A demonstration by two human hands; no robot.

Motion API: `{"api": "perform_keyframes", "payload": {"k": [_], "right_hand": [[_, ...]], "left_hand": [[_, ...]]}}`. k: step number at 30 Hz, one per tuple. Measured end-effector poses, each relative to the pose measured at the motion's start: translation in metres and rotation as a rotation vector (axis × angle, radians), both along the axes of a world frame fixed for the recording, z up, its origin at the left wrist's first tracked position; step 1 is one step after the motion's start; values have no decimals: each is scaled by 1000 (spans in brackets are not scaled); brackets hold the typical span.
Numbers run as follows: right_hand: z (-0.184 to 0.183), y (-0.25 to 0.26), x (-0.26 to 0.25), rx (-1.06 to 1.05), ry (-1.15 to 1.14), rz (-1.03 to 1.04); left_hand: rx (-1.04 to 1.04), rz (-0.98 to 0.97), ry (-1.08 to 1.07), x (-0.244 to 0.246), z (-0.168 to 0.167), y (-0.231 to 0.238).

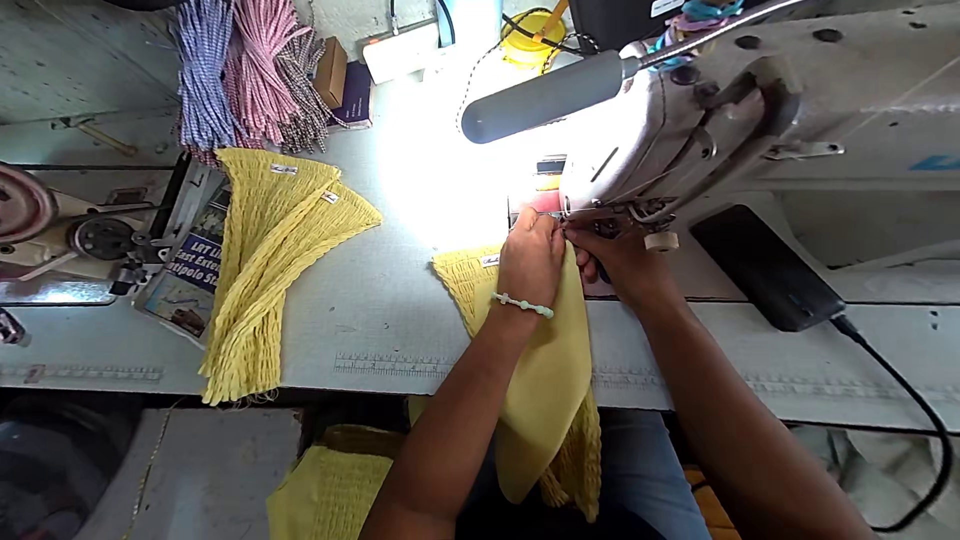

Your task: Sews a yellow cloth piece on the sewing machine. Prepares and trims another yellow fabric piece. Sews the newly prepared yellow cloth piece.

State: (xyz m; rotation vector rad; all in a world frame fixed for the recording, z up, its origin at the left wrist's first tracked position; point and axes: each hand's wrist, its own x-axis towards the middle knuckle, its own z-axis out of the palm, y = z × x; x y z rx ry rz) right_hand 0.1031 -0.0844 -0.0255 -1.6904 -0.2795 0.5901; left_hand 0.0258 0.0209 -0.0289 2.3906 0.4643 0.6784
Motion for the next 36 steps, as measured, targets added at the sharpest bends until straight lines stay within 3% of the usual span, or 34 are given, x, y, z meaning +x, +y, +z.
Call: {"api": "perform_keyframes", "payload": {"k": [36], "right_hand": [[-1,-1,0,-15,-16,-3]], "left_hand": [[42,34,-83,-1,-2,-1]]}}
